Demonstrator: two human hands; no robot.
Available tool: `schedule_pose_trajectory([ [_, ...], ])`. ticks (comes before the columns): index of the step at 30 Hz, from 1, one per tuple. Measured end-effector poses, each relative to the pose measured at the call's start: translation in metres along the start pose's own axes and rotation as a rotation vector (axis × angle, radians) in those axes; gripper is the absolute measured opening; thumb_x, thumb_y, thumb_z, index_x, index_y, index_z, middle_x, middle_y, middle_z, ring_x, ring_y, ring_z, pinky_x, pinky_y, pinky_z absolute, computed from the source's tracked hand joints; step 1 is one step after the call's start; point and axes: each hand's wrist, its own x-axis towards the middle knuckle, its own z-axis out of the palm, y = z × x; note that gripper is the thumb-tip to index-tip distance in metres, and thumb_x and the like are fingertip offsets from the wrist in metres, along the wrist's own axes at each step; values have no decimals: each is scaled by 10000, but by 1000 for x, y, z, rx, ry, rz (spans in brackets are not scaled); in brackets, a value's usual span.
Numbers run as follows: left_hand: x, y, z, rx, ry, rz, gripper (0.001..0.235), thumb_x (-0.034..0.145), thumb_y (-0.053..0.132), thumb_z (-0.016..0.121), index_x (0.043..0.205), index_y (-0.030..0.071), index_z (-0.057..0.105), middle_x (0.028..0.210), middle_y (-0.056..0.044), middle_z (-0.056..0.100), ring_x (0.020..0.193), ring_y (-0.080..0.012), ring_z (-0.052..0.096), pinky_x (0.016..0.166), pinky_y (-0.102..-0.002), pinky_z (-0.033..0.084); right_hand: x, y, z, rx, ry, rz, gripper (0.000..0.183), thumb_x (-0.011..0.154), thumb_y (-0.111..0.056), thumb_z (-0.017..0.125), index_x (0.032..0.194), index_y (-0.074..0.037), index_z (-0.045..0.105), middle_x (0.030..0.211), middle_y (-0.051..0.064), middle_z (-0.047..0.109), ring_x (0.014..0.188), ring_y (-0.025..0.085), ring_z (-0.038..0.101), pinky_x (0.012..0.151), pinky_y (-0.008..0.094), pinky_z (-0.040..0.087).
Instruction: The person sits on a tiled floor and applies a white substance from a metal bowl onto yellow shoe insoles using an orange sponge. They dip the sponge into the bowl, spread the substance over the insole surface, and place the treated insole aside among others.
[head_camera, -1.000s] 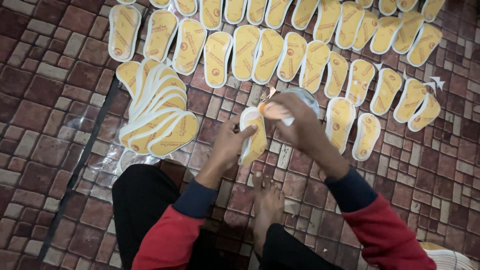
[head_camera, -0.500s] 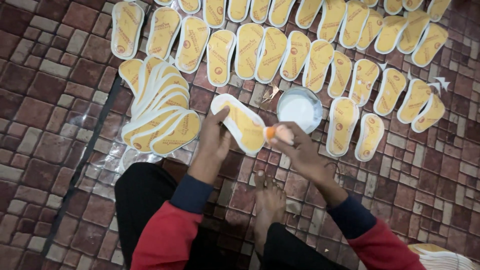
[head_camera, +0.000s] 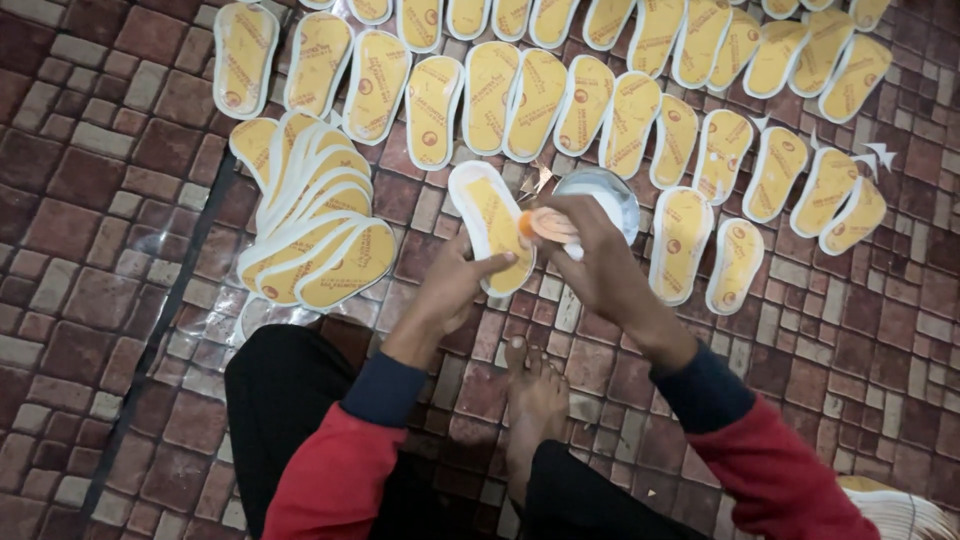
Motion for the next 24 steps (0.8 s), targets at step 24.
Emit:
schedule_pose_trajectory([
  [24,17,-19,-29,91,164,162,499,784,-3,811,1234,-33,596,1155,-252,679,1025,-366,695,700,-488,630,-20,-30,21,293,4,430,436,816,-346,790,1186,-131,707,971,178,764,898,304,751,804,455,564],
])
